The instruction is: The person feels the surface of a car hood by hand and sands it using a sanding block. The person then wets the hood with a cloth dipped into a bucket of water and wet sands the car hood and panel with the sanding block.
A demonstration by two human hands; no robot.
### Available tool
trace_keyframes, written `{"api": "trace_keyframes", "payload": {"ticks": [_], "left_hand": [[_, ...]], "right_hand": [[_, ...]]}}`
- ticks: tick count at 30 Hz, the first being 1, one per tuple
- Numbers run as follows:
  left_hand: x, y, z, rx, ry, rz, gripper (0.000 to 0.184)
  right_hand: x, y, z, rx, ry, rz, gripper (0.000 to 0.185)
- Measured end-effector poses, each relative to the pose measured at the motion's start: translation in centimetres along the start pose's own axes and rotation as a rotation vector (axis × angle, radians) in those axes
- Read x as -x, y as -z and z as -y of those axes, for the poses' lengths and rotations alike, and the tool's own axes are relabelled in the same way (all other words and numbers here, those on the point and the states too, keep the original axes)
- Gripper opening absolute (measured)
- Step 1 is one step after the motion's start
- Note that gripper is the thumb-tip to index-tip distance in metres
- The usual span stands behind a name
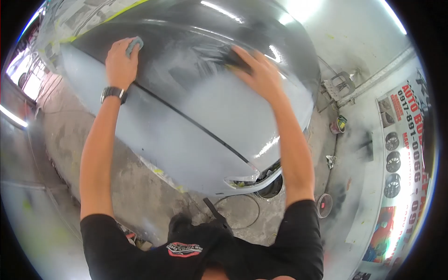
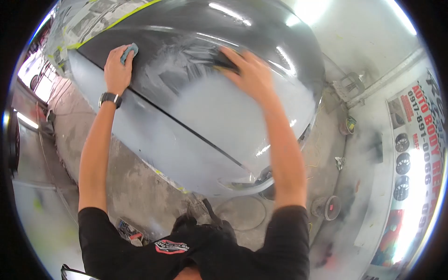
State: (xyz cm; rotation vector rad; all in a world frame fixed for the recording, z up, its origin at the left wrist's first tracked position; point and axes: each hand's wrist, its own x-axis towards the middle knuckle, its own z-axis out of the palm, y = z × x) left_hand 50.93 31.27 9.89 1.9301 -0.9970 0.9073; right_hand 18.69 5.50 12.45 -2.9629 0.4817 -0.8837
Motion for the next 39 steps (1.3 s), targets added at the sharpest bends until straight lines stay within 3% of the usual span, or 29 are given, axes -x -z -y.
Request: {"api": "trace_keyframes", "payload": {"ticks": [1,4,7,11,14,17,19,22,26,28,31,35,39], "left_hand": [[0.3,0.0,0.3,0.007,-0.011,-0.008,0.026],[0.5,0.0,0.7,-0.006,-0.011,-0.014,0.026],[0.7,0.1,0.3,-0.021,-0.002,-0.034,0.027],[0.5,-0.4,0.3,-0.014,0.004,-0.054,0.023],[0.4,0.2,-0.2,-0.031,0.009,-0.021,0.026],[0.3,0.0,0.1,-0.034,0.023,-0.025,0.027],[0.5,0.1,0.1,-0.022,0.025,-0.027,0.027],[0.5,0.1,-0.1,-0.015,0.002,-0.055,0.027],[0.3,0.5,-0.3,-0.007,-0.033,-0.059,0.028],[-0.1,0.6,-0.5,-0.024,-0.009,-0.048,0.028],[0.6,0.3,-0.1,-0.006,0.021,-0.023,0.028],[0.3,0.2,0.2,0.01,-0.003,-0.052,0.027],[0.5,0.1,0.3,-0.002,0.008,-0.059,0.027]], "right_hand": [[-3.5,-2.4,1.9,0.036,0.13,-0.073,0.063],[-6.2,-4.2,5.2,-0.023,0.128,-0.094,0.063],[2.6,0.3,4.2,-0.052,0.065,-0.006,0.061],[18.0,1.9,0.0,-0.067,0.116,-0.138,0.069],[13.0,2.2,1.5,0.063,0.128,-0.035,0.068],[0.7,-0.9,6.2,-0.027,0.204,0.025,0.064],[-5.3,-3.3,8.0,-0.035,0.32,-0.095,0.063],[-3.2,-3.0,7.6,-0.064,0.279,-0.023,0.065],[12.4,1.7,3.2,0.027,0.169,0.052,0.073],[17.0,2.2,2.3,-0.006,0.195,-0.11,0.074],[10.9,1.8,3.2,0.033,0.223,-0.004,0.07],[-3.3,-2.0,5.8,-0.052,0.286,-0.051,0.062],[-1.2,-0.6,5.7,-0.047,0.213,0.056,0.065]]}}
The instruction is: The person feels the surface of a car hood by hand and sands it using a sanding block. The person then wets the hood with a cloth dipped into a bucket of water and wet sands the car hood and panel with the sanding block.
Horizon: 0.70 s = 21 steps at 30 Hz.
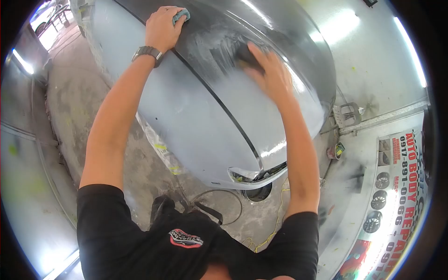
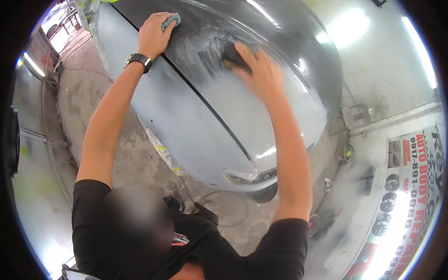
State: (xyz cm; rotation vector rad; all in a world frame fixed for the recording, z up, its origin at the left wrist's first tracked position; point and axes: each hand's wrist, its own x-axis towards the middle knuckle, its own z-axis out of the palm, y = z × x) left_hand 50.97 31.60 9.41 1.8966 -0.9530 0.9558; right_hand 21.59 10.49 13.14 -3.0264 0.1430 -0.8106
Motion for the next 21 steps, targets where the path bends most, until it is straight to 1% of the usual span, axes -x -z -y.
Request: {"api": "trace_keyframes", "payload": {"ticks": [2,4,7,8,11,12,13,16,18,20,21], "left_hand": [[0.3,-0.3,0.1,-0.004,0.012,0.005,0.027],[0.0,-0.2,-0.1,-0.012,0.004,0.015,0.027],[0.4,0.0,-0.2,-0.035,0.022,0.03,0.027],[0.0,-0.1,-0.3,-0.044,0.02,0.028,0.027],[-0.1,-0.4,-0.1,0.008,0.052,0.033,0.022],[0.0,-0.4,-0.1,0.014,0.056,0.036,0.023],[-0.1,-0.4,-0.1,0.019,0.062,0.035,0.023],[-0.2,-0.1,-0.2,0.005,0.02,0.018,0.026],[0.1,-0.2,-0.3,-0.002,0.002,0.007,0.027],[0.0,-0.3,-0.2,-0.02,0.002,0.001,0.027],[-0.2,-0.1,-0.2,-0.027,0.007,0.015,0.027]], "right_hand": [[7.8,1.4,-0.1,0.038,0.014,-0.042,0.068],[16.8,2.3,-0.7,0.03,-0.042,-0.112,0.069],[18.4,2.9,-2.3,0.052,-0.038,-0.119,0.067],[16.6,2.4,-3.8,0.03,-0.03,-0.088,0.067],[3.6,1.2,-5.7,0.047,-0.04,-0.027,0.067],[0.2,0.3,-5.5,0.058,-0.105,-0.023,0.068],[-1.7,-0.1,-5.3,0.07,-0.165,-0.021,0.069],[-0.3,-0.4,-5.0,0.041,-0.115,-0.055,0.065],[6.0,1.3,-2.9,0.088,-0.088,0.05,0.066],[14.7,2.5,-0.5,0.071,0.003,-0.002,0.068],[18.5,2.8,0.2,0.083,0.014,-0.01,0.071]]}}
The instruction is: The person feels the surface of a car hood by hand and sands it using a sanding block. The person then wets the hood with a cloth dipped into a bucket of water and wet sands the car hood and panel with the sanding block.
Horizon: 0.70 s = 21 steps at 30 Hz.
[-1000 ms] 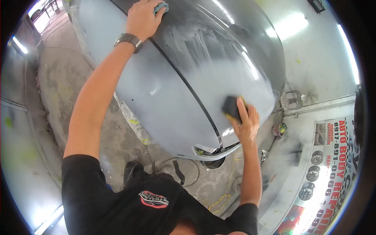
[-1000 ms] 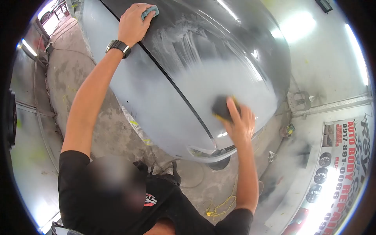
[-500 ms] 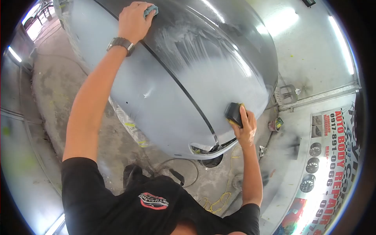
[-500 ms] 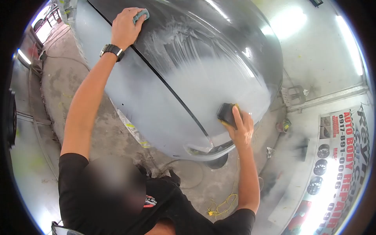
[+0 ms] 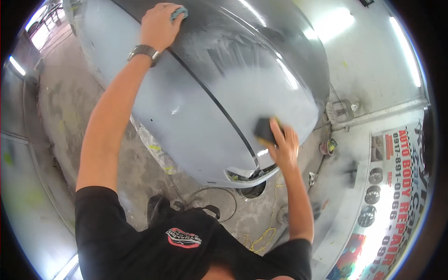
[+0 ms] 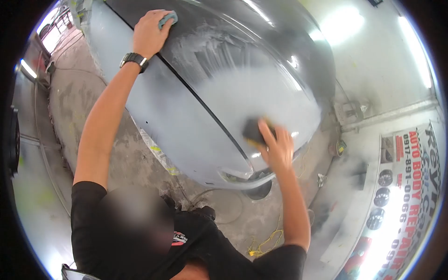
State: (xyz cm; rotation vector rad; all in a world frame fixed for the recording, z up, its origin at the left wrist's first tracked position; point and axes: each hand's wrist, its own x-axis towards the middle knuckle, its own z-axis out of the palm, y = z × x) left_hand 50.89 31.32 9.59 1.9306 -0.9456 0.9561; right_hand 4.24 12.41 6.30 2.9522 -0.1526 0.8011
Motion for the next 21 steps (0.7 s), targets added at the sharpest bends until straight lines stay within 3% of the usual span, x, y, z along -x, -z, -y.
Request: {"api": "trace_keyframes", "payload": {"ticks": [1,4,6,9,12,17,21], "left_hand": [[-0.4,0.2,-0.3,-0.012,0.008,0.007,0.026],[-0.2,0.1,-0.1,-0.016,0.007,0.042,0.028],[-0.1,0.2,-0.3,-0.009,0.026,0.03,0.029],[0.1,0.6,-0.2,0.006,0.0,0.031,0.03],[0.1,0.6,-0.1,0.051,-0.042,0.005,0.029],[-0.4,0.1,0.0,0.054,-0.021,0.02,0.029],[-0.2,0.1,0.2,0.041,-0.029,0.028,0.028]], "right_hand": [[1.2,-0.6,0.6,-0.044,0.02,-0.119,0.074],[-5.8,-0.5,1.2,0.014,-0.03,0.076,0.071],[-14.5,-2.6,2.6,-0.07,0.109,-0.024,0.067],[-21.6,-4.3,4.2,-0.092,0.077,0.01,0.064],[-19.5,-4.2,4.2,-0.133,0.088,-0.052,0.065],[-1.0,-0.3,2.0,-0.039,0.04,-0.068,0.073],[-9.8,-1.3,2.4,-0.054,0.082,-0.013,0.07]]}}
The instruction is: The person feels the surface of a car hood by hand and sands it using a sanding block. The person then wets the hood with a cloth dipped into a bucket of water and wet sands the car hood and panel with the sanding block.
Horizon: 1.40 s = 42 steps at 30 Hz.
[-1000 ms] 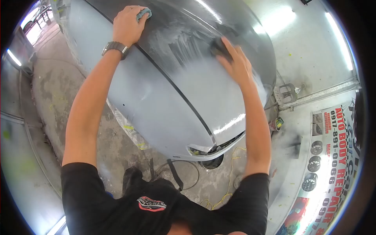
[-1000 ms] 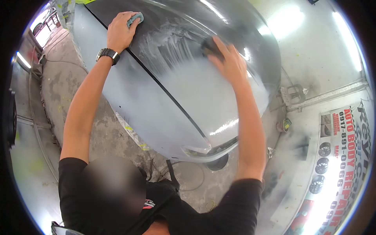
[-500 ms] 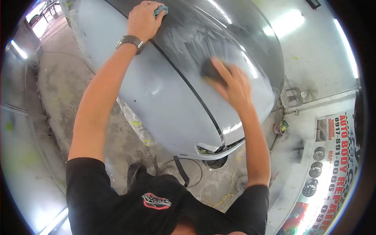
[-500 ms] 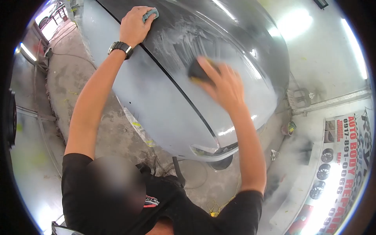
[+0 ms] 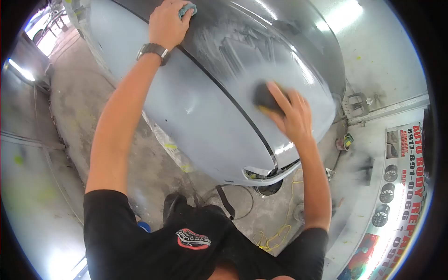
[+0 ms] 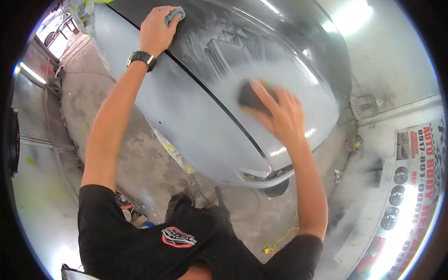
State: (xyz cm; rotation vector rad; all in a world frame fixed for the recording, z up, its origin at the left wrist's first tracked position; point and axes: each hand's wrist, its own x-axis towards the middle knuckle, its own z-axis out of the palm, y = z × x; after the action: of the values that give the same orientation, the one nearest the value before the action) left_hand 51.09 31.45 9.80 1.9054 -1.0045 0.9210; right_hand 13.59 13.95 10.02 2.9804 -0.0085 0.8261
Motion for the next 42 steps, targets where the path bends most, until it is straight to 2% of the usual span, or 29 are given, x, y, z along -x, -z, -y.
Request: {"api": "trace_keyframes", "payload": {"ticks": [4,7,8,9,10,13,16,20,22,24,27,29,32,35,37,40,42], "left_hand": [[0.8,0.1,-0.5,0.008,0.058,0.009,0.027],[0.2,-0.2,0.2,0.045,0.024,-0.006,0.024],[0.2,-0.2,0.1,0.045,0.023,-0.016,0.023],[0.4,-0.3,0.1,0.048,0.028,-0.028,0.023],[0.4,0.1,-0.2,0.027,0.02,-0.015,0.028],[0.1,0.1,-0.2,-0.014,0.008,-0.017,0.027],[0.2,0.1,-0.1,-0.025,0.013,-0.015,0.026],[0.5,-0.1,-0.1,-0.02,0.064,-0.014,0.026],[0.5,-0.2,0.2,0.019,0.041,-0.025,0.027],[0.5,-0.4,0.1,0.008,0.025,-0.037,0.028],[0.6,0.1,0.1,-0.025,0.012,-0.038,0.03],[0.1,0.5,-0.7,-0.002,0.015,-0.047,0.026],[0.0,1.0,-1.7,0.076,0.045,-0.078,0.017],[-0.1,0.9,-1.5,0.097,0.023,-0.079,0.017],[0.0,0.6,-0.9,0.12,-0.017,-0.103,0.017],[-0.2,1.1,-1.2,0.131,-0.028,-0.084,0.017],[0.3,1.2,-1.6,0.138,-0.009,-0.066,0.017]], "right_hand": [[-14.2,-4.5,0.0,-0.023,0.005,-0.047,0.065],[-12.9,-4.4,0.1,-0.04,0.047,-0.093,0.066],[-9.9,-3.3,0.3,-0.073,0.034,-0.034,0.065],[-6.5,-2.3,0.6,-0.157,0.137,-0.14,0.066],[-1.6,-0.7,0.9,-0.036,-0.004,0.063,0.063],[11.0,0.3,1.2,0.047,-0.049,-0.057,0.07],[6.1,0.5,2.7,0.061,-0.065,-0.003,0.068],[-9.7,-3.1,5.9,-0.075,0.105,-0.047,0.063],[-11.9,-4.1,6.0,-0.053,0.107,-0.036,0.067],[-10.5,-3.6,5.9,-0.045,0.072,-0.024,0.07],[-0.7,-0.7,5.0,0.015,-0.032,0.045,0.071],[6.5,0.3,3.7,0.046,-0.053,-0.02,0.072],[5.5,0.3,4.6,0.044,-0.095,-0.031,0.072],[-6.5,-2.7,6.7,0.05,-0.017,-0.005,0.068],[-12.9,-5.7,7.1,0.016,0.063,-0.169,0.065],[-12.1,-4.7,7.4,-0.015,0.0,-0.046,0.066],[-5.4,-2.8,6.3,-0.044,-0.017,-0.018,0.069]]}}
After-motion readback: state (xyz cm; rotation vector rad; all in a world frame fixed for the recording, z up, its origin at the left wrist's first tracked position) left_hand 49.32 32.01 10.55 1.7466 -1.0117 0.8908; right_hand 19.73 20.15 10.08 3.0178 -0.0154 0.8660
